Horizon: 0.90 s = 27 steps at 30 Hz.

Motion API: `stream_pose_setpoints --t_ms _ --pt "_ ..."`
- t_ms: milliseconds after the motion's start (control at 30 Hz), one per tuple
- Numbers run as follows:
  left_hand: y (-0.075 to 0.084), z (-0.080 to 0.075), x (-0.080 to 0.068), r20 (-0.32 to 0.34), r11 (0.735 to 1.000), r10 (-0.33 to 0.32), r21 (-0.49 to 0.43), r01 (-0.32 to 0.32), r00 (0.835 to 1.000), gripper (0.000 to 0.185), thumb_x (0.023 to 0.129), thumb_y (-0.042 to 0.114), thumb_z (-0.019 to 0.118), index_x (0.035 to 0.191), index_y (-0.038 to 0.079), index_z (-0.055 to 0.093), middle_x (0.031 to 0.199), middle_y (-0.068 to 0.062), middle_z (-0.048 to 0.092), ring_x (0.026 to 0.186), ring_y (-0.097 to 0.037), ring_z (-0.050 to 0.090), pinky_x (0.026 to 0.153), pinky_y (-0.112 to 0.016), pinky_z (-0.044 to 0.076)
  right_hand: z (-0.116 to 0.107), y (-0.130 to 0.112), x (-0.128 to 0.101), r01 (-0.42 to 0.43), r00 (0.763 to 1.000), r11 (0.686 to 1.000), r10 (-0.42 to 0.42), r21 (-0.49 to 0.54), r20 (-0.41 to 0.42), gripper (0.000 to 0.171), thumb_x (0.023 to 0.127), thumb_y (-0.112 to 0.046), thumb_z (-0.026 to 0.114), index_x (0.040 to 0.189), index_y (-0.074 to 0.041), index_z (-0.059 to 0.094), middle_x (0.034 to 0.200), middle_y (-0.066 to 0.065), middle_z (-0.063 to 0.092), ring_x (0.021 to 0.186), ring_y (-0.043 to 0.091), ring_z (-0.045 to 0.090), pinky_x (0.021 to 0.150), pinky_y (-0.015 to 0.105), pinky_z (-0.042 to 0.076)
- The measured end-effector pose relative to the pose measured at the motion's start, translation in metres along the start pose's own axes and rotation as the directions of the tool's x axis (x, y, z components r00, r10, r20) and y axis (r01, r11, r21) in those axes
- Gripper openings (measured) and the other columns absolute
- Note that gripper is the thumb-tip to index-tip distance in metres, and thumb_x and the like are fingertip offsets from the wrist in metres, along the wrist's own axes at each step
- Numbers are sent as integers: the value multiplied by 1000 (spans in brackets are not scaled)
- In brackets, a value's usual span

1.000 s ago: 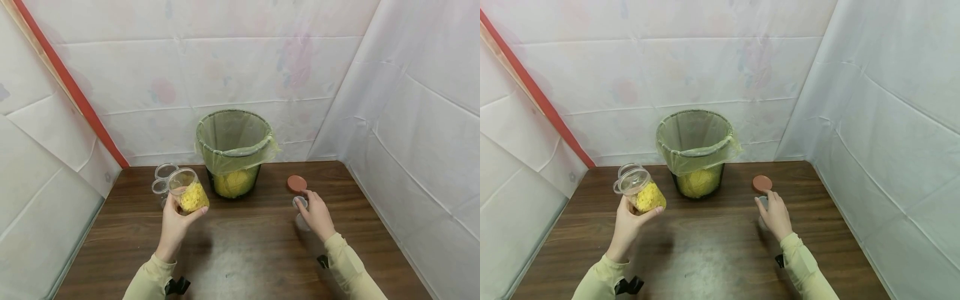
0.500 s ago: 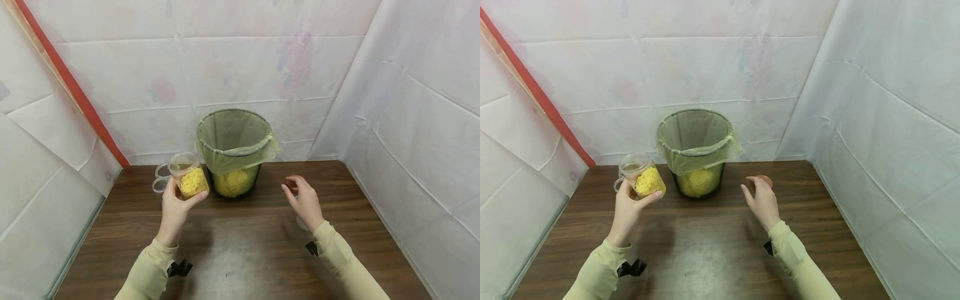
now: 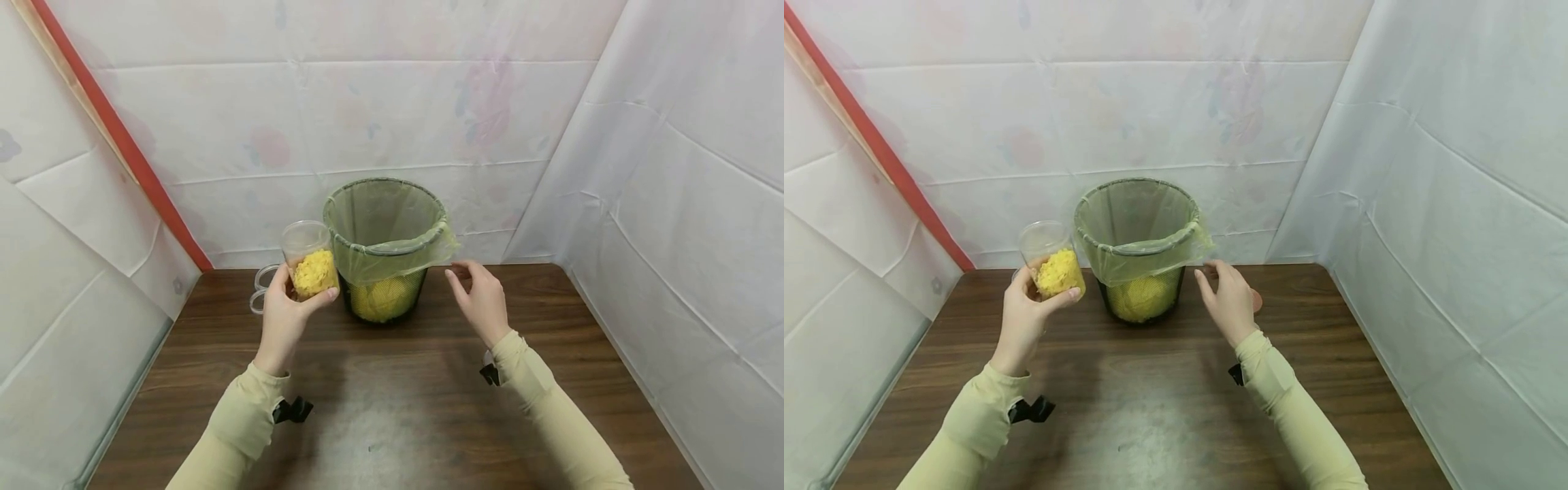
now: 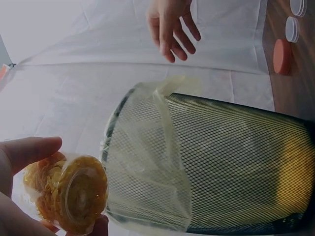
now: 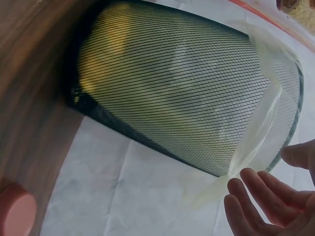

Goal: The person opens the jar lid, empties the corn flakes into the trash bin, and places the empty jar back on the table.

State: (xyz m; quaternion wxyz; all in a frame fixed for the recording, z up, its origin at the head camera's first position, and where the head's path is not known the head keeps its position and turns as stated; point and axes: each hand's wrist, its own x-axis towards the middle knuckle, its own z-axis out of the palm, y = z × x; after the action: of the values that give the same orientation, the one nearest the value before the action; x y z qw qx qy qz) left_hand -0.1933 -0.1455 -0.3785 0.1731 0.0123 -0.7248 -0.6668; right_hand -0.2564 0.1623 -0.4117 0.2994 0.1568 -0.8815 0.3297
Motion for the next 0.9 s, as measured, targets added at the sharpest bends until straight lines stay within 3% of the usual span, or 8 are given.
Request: stream_pose_setpoints --t_ms 267,600,900 --pt "13 1 12 9 999 12 31 -13 1000 72 70 10 82 134 17 50 121 -6 55 106 -14 51 87 -24 44 12 -14 20 -54 998 997 56 57 -30 24 93 -33 59 103 -13 68 89 3 71 77 17 67 64 33 54" --pt "24 3 25 37 997 33 67 -36 999 72 71 13 82 135 17 49 119 -7 52 104 -16 50 84 -24 46 20 -24 42 -155 986 984 160 91 -50 40 95 -49 49 94 -16 70 81 1 72 74 15 68 66 35 54" --pt "30 4 34 -15 991 81 111 -79 997 78 66 15 86 129 10 40 121 -6 53 107 -13 48 86 -26 42 25 -27 48 -167 984 983 171 76 -52 41 93 -53 49 85 -18 69 75 -1 70 68 14 65 63 34 50"
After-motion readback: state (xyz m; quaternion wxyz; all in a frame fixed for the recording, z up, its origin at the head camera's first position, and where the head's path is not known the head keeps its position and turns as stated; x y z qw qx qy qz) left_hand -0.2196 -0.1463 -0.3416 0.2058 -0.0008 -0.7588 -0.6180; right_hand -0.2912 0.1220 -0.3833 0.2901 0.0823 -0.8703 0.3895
